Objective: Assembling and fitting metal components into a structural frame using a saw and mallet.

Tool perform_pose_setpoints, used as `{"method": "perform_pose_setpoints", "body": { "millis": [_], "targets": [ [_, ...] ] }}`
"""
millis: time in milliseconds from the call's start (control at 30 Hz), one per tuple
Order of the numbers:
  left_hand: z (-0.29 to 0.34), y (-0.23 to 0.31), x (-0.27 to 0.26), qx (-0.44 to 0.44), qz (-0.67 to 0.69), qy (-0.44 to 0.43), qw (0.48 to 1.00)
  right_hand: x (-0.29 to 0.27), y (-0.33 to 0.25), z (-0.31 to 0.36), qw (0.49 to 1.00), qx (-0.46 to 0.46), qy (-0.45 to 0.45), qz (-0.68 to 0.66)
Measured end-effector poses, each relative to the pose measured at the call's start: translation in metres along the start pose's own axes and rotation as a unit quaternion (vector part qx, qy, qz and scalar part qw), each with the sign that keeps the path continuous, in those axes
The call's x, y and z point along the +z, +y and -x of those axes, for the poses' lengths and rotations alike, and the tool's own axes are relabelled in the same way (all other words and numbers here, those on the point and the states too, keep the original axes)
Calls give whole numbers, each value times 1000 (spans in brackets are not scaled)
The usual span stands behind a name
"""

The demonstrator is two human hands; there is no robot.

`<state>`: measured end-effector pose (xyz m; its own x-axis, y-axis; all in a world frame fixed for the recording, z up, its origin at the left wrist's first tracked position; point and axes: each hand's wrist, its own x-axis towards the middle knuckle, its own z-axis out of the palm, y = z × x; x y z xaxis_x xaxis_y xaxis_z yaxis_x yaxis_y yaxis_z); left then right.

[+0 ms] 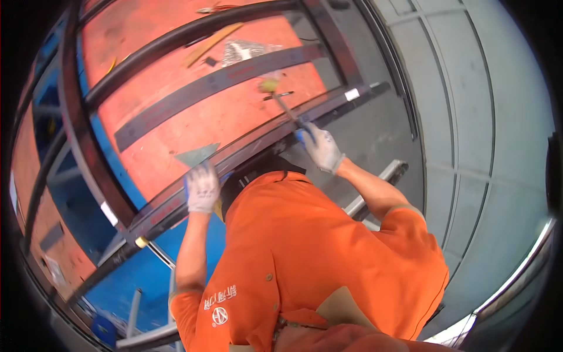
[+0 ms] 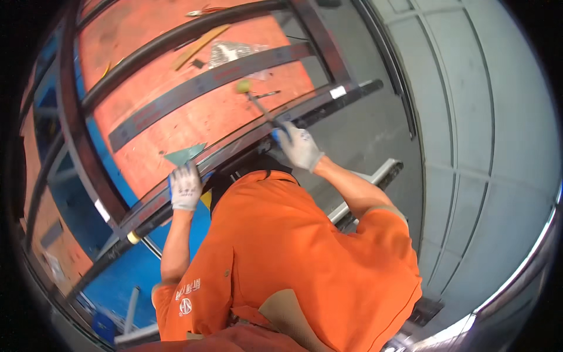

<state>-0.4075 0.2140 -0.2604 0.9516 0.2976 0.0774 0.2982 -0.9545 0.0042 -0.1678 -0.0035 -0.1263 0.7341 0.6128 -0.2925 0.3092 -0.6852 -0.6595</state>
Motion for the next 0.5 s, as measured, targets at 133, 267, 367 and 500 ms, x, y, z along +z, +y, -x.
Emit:
{"method": "perform_pose_setpoints", "body": {
  "millis": [133,267,367,500],
  "targets": [
    [-19,1,-11,11,7,-54,998,-38,111,48,973,151,173,33],
    [-13,1,-1,2,-17,-80,997,-62,150,45,958,193,211,-6],
    [-7,1,-1,2,-30,-77,997,-70,172,41,956,199,217,5],
    [-8,1,-4,1,-42,-67,997,-73,190,40,960,174,201,90]
  ]
}}
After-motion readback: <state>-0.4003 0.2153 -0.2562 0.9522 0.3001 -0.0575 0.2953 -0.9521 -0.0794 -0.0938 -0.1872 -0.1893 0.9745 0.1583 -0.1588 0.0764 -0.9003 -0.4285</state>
